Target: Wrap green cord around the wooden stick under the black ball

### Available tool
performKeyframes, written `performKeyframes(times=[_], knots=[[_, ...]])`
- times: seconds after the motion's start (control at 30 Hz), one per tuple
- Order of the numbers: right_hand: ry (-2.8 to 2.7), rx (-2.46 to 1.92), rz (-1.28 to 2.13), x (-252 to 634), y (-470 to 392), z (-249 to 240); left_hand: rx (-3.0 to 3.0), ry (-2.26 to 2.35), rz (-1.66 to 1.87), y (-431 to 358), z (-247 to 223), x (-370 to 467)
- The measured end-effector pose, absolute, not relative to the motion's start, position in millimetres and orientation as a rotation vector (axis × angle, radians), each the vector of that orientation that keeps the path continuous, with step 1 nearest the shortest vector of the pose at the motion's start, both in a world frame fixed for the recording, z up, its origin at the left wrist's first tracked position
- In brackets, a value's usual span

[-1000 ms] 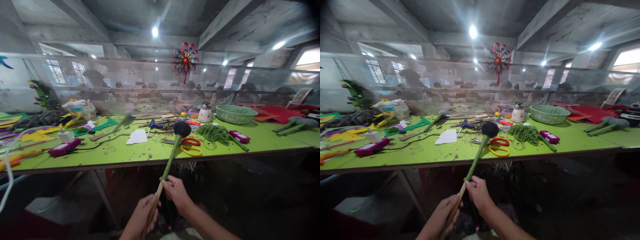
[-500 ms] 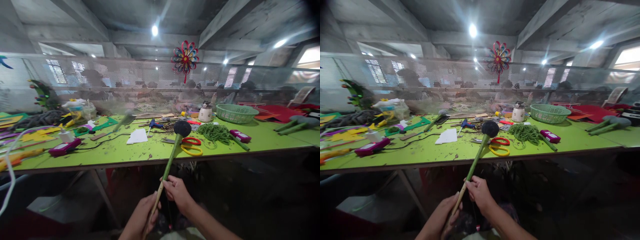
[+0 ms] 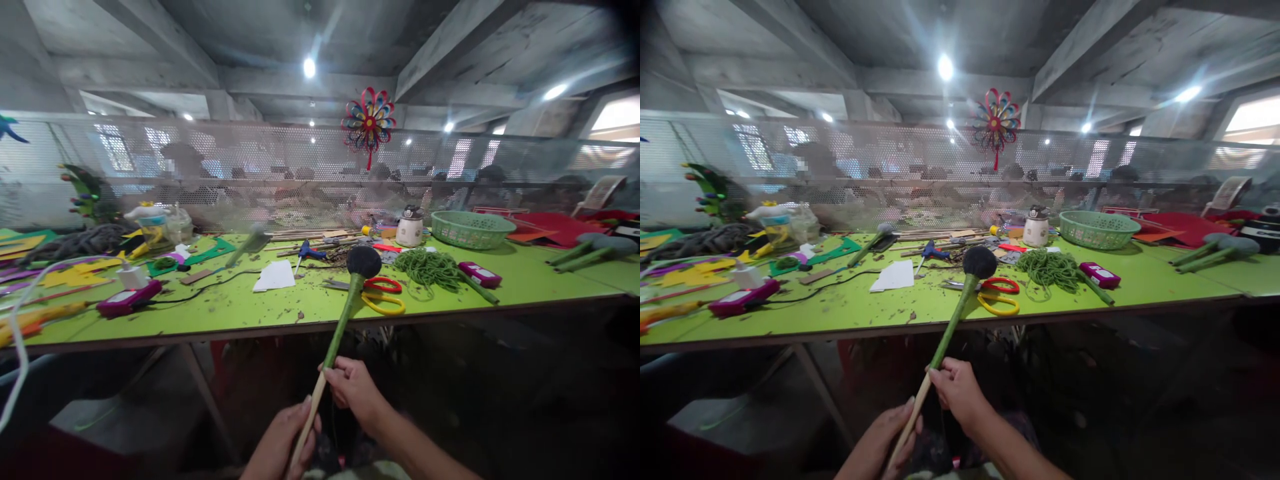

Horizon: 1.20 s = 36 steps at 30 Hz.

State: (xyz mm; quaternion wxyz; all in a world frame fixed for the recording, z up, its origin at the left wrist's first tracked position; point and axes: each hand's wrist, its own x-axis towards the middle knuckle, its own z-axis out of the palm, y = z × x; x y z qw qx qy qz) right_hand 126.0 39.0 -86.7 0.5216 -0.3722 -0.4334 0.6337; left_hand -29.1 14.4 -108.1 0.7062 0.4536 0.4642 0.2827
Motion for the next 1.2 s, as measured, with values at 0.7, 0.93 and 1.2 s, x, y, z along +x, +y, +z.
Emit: performKeyframes(times=[0.7, 0.93, 1.2], knots=[[-1.022, -0.956, 1.451, 117, 43, -84, 1.097, 1.172, 0.667, 16, -110, -35], [-1.024, -0.971, 1.461, 119, 41, -84, 1.298, 1.206, 0.831, 17, -105, -43], [-1.023, -0.998, 1.433, 122, 39, -89, 1.109, 1.173, 0.685, 13, -106, -30]])
